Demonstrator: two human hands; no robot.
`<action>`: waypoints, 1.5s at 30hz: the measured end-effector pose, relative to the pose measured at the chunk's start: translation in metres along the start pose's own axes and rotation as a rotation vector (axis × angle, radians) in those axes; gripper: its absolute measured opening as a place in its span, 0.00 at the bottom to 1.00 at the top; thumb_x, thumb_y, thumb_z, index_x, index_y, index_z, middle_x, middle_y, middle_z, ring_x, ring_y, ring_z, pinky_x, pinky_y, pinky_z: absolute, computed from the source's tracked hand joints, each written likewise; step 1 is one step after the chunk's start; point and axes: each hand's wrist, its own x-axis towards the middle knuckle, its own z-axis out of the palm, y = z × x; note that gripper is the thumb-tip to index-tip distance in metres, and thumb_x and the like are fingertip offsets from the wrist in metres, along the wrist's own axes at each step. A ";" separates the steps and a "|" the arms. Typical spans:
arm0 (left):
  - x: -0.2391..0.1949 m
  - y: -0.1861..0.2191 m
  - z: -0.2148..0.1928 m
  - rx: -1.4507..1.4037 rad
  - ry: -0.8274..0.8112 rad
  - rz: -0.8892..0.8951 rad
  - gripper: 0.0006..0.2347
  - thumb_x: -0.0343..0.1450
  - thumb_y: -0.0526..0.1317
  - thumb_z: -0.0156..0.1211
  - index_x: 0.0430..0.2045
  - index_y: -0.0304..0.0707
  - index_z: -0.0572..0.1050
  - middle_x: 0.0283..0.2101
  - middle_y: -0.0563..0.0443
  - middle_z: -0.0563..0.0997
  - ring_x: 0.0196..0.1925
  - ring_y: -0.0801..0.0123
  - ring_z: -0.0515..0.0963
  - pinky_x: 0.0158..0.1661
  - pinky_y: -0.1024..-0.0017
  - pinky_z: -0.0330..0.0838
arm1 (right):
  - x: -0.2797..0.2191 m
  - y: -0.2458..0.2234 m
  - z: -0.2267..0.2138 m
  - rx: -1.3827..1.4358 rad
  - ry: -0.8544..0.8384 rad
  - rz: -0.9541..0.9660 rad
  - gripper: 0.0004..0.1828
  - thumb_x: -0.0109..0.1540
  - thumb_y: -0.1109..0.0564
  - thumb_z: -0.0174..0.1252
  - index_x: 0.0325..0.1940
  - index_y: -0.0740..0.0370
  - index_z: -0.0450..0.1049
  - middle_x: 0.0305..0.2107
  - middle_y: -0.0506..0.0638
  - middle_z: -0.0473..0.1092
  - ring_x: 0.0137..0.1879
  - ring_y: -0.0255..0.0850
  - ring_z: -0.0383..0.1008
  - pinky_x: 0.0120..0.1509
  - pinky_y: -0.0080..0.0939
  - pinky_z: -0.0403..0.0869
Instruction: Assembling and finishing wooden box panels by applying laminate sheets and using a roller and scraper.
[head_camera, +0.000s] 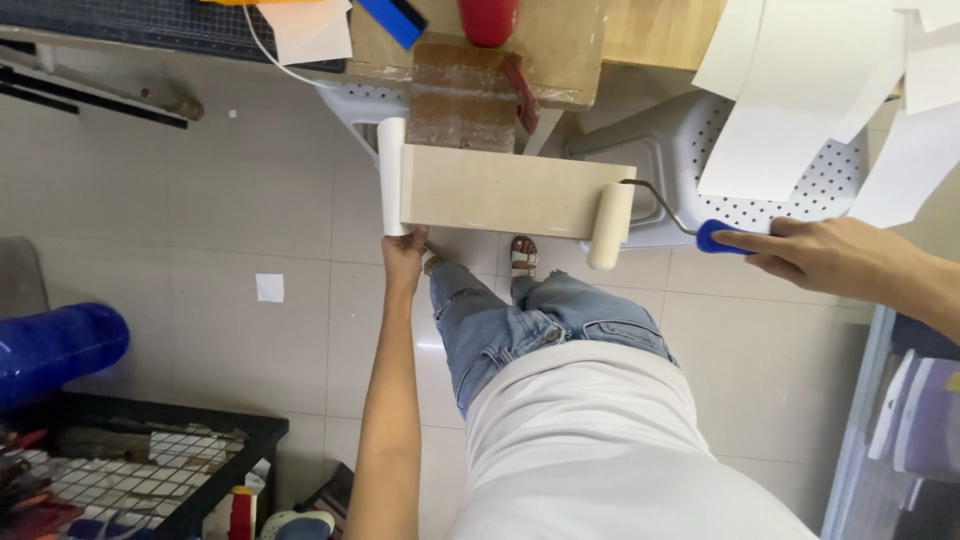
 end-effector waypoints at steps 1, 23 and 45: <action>0.002 0.000 0.002 -0.047 -0.009 0.025 0.14 0.69 0.41 0.67 0.43 0.30 0.79 0.40 0.48 0.83 0.42 0.69 0.79 0.41 0.72 0.75 | 0.012 -0.007 -0.003 -0.034 -0.050 0.005 0.34 0.65 0.37 0.39 0.76 0.19 0.43 0.21 0.42 0.62 0.18 0.38 0.66 0.25 0.42 0.71; 0.007 -0.031 -0.014 0.177 -0.070 -0.019 0.17 0.75 0.35 0.59 0.60 0.34 0.69 0.57 0.39 0.77 0.60 0.52 0.72 0.54 0.50 0.74 | 0.007 0.005 0.019 -0.353 -0.213 -0.004 0.27 0.68 0.42 0.35 0.72 0.21 0.45 0.44 0.44 0.76 0.41 0.31 0.85 0.40 0.22 0.86; 0.037 -0.043 -0.058 0.868 -0.701 0.351 0.14 0.70 0.36 0.50 0.49 0.33 0.75 0.37 0.36 0.81 0.35 0.52 0.78 0.42 0.58 0.70 | 0.442 -0.358 -0.259 1.140 0.546 0.348 0.36 0.70 0.62 0.43 0.78 0.46 0.37 0.50 0.70 0.64 0.54 0.69 0.74 0.60 0.62 0.75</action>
